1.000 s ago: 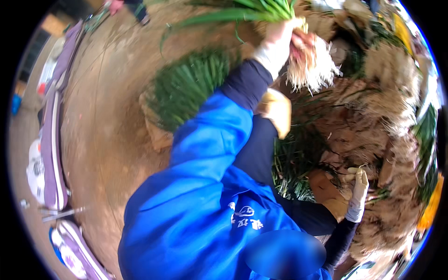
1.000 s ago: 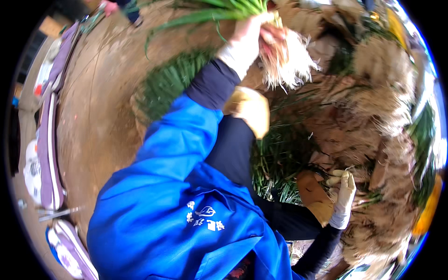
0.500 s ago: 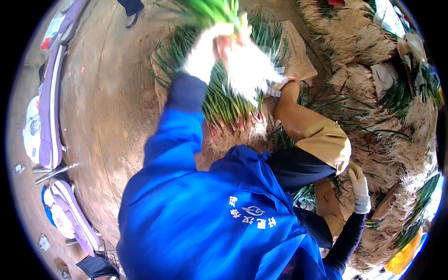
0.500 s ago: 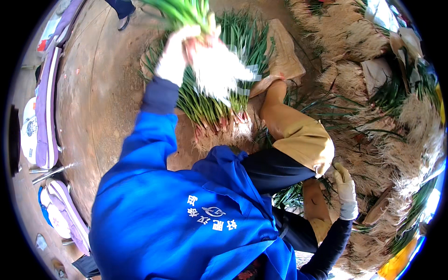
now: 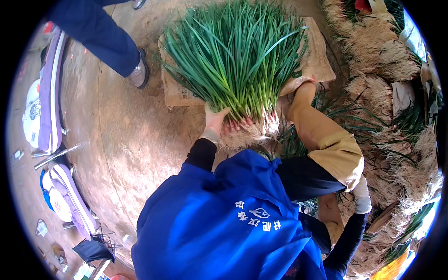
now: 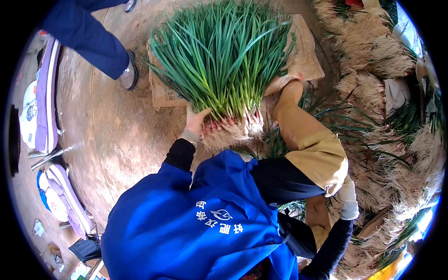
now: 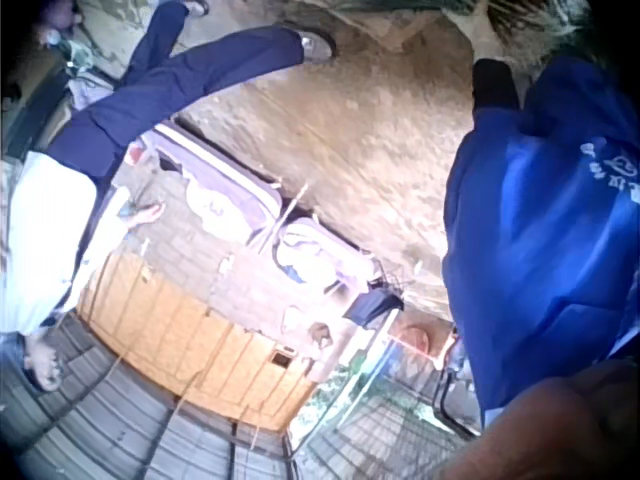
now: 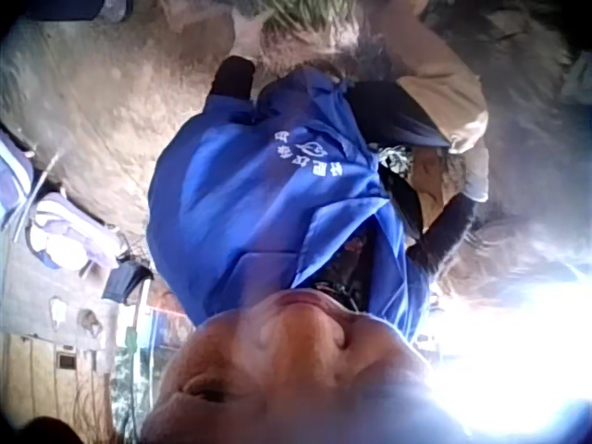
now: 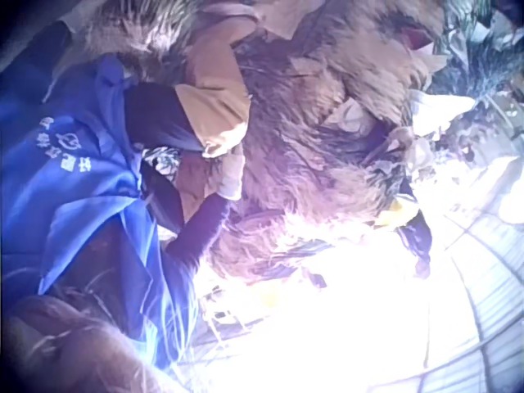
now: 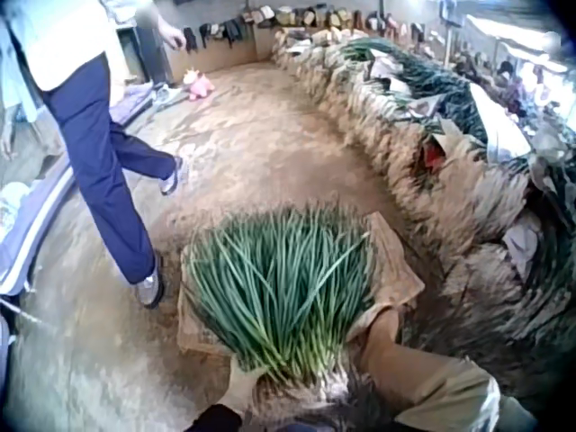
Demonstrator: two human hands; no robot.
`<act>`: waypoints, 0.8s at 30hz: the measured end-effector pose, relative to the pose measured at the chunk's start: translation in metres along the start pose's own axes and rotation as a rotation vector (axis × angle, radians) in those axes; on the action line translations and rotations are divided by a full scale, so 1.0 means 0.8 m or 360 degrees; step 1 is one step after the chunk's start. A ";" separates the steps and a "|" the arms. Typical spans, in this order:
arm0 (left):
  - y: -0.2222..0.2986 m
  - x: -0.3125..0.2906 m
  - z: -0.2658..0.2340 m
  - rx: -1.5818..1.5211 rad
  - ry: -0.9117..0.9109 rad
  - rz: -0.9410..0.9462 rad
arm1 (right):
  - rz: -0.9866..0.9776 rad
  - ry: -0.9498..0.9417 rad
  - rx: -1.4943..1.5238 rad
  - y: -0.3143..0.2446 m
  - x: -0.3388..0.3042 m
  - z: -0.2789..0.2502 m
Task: The person cleans and sorts bunches of green onions by hand, removing outer layers and placing them into piles.
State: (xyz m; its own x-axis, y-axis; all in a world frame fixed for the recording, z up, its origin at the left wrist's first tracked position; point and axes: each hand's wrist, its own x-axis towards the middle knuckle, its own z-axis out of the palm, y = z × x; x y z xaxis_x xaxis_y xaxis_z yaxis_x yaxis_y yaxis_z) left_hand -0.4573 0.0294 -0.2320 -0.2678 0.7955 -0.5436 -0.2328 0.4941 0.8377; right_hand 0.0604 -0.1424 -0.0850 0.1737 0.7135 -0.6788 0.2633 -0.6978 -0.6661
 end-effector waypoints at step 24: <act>0.001 0.056 0.038 0.1552 0.0252 0.1024 | -0.0169 0.0085 -0.0886 0.093 -0.001 0.018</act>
State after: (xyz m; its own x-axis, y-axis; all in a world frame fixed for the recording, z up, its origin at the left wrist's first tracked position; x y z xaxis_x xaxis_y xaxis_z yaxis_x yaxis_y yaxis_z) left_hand -0.4412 0.0757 -0.2542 -0.2038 0.9777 0.0506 0.7823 0.1315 0.6089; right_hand 0.0664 -0.1960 -0.1381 0.1628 0.7902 -0.5908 0.7399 -0.4939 -0.4567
